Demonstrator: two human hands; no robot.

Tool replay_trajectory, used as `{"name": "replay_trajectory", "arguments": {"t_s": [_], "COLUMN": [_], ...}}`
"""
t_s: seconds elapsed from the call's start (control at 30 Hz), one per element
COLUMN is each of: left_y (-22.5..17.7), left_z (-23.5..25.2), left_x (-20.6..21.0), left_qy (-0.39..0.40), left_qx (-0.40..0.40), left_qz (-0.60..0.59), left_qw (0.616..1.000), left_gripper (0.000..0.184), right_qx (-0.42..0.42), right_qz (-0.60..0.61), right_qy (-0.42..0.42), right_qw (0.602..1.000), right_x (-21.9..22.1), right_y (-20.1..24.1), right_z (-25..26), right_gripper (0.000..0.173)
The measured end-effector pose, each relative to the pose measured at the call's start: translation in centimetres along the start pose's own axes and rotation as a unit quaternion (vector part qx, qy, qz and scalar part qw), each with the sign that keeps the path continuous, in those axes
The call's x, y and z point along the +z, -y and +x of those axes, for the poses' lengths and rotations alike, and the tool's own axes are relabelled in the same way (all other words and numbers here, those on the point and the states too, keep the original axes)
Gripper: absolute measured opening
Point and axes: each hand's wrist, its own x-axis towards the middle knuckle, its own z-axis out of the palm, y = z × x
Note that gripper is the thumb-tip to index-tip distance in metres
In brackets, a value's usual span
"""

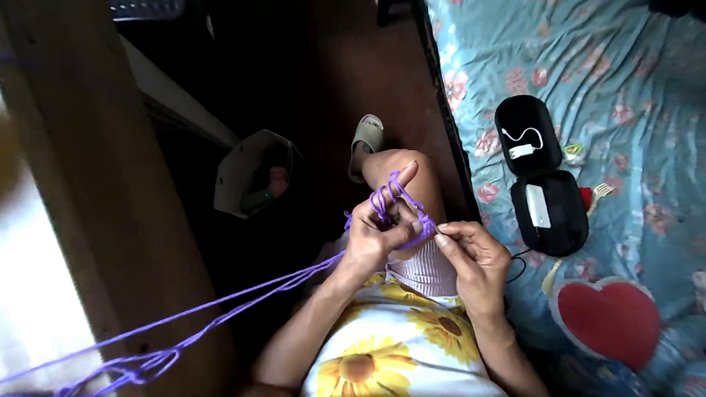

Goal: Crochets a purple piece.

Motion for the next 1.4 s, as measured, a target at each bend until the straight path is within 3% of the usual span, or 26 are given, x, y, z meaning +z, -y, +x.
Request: {"name": "replay_trajectory", "arguments": {"t_s": [0.1, 0.23, 0.47, 0.57, 0.7, 0.8, 0.9, 1.03, 1.13, 1.27, 1.4], "left_y": [0.2, 0.5, 1.2, 1.1, 0.6, 0.7, 0.8, 0.1, 0.0, 1.0, 1.1], "left_z": [-0.1, -0.5, -0.6, -0.5, -0.2, -0.2, -0.3, 0.1, 0.2, 0.1, 0.1], "left_x": [0.2, 0.7, 1.4, 1.1, 0.4, 0.5, 0.7, -0.1, -0.1, 0.3, 0.4], "left_qy": [-0.017, -0.046, -0.078, -0.073, -0.051, -0.056, -0.065, -0.016, -0.023, -0.069, -0.105], "left_qx": [0.016, 0.057, 0.081, 0.065, 0.017, 0.01, 0.006, -0.017, -0.037, 0.002, 0.005], "left_qz": [0.008, 0.042, 0.028, 0.034, 0.005, 0.006, 0.026, 0.034, 0.02, 0.033, 0.022], "left_qw": [1.0, 0.996, 0.993, 0.995, 0.999, 0.998, 0.998, 0.999, 0.999, 0.997, 0.994], "left_gripper": [0.076, 0.075, 0.079, 0.071, 0.047, 0.044, 0.045, 0.045, 0.048, 0.058, 0.041], "right_qx": [-0.059, -0.179, -0.254, -0.22, -0.083, -0.026, -0.076, -0.212, -0.242, -0.191, -0.14], "right_qz": [-0.099, -0.262, -0.356, -0.31, -0.101, -0.025, -0.119, -0.351, -0.418, -0.376, -0.303], "right_qy": [-0.018, -0.062, -0.079, -0.062, -0.001, 0.038, 0.036, -0.023, -0.044, -0.037, -0.035], "right_qw": [0.993, 0.946, 0.896, 0.923, 0.991, 0.999, 0.989, 0.912, 0.874, 0.906, 0.942], "right_x": [0.4, 0.8, 0.7, 0.4, -0.3, -0.5, -0.2, -0.1, -0.4, -0.6, -1.1], "right_y": [0.3, 0.2, 0.3, 0.1, -0.4, -0.5, -0.6, -0.5, -0.7, -0.7, -1.3], "right_z": [-0.2, -0.2, 0.0, 0.1, 0.6, 1.0, 1.4, 1.9, 2.0, 1.7, 1.6], "right_gripper": [0.012, 0.012, 0.014, 0.013, 0.011, 0.015, 0.015, 0.017, 0.019, 0.02, 0.019]}}
